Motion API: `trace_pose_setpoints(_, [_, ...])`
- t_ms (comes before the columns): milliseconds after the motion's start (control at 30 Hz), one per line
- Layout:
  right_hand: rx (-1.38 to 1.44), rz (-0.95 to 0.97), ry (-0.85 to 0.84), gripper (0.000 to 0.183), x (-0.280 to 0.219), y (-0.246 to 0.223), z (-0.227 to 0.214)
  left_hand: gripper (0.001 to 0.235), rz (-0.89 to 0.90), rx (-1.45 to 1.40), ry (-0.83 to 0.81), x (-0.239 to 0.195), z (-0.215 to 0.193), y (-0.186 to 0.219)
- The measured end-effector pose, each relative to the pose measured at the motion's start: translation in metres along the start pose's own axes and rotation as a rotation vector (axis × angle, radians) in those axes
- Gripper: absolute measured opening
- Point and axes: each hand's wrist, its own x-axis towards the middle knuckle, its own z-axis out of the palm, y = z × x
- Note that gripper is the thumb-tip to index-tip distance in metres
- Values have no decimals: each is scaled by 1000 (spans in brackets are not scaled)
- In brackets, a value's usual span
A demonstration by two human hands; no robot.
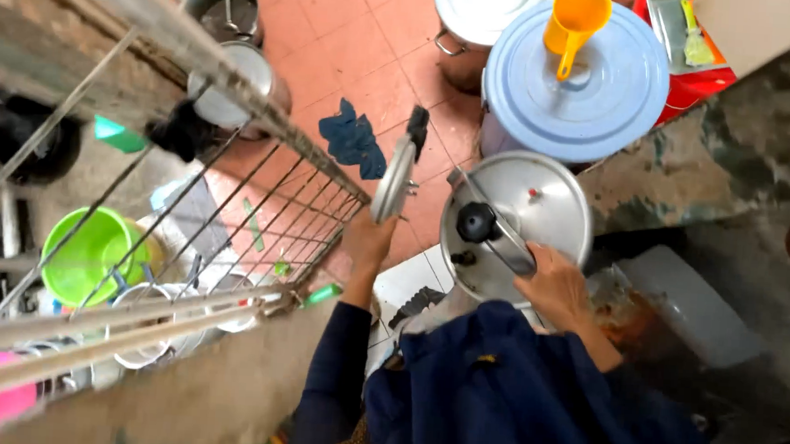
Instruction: The person is seen cleaning and securing a pressure cooker lid onto a large pot on a stove.
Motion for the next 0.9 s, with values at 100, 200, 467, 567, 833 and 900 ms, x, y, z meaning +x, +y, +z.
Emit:
trace_pose_setpoints(100, [5, -31, 14, 61, 66, 10, 11, 41, -39, 67, -2, 62, 18, 11])
trace_pose_setpoints(200, [0, -69, 1, 60, 132, 18, 14, 42, -59, 71, 30, 118, 30, 27])
trace_pose_setpoints(467, [5, -91, -45, 60, 277, 31, 25, 42, -104, 78, 84, 259, 56, 45])
trace_pose_setpoints(567, [14, -105, -13, 61, 324, 30, 41, 47, -45, 133, 159, 324, 66, 41])
trace_pose_setpoints(833, [45, 65, 55, 61, 460, 0, 116, 50, -103, 113, 86, 511, 105, 9])
trace_pose_setpoints(900, [53, 90, 56, 60, 487, -11, 125, 49, -60, 131, 76, 542, 102, 13])
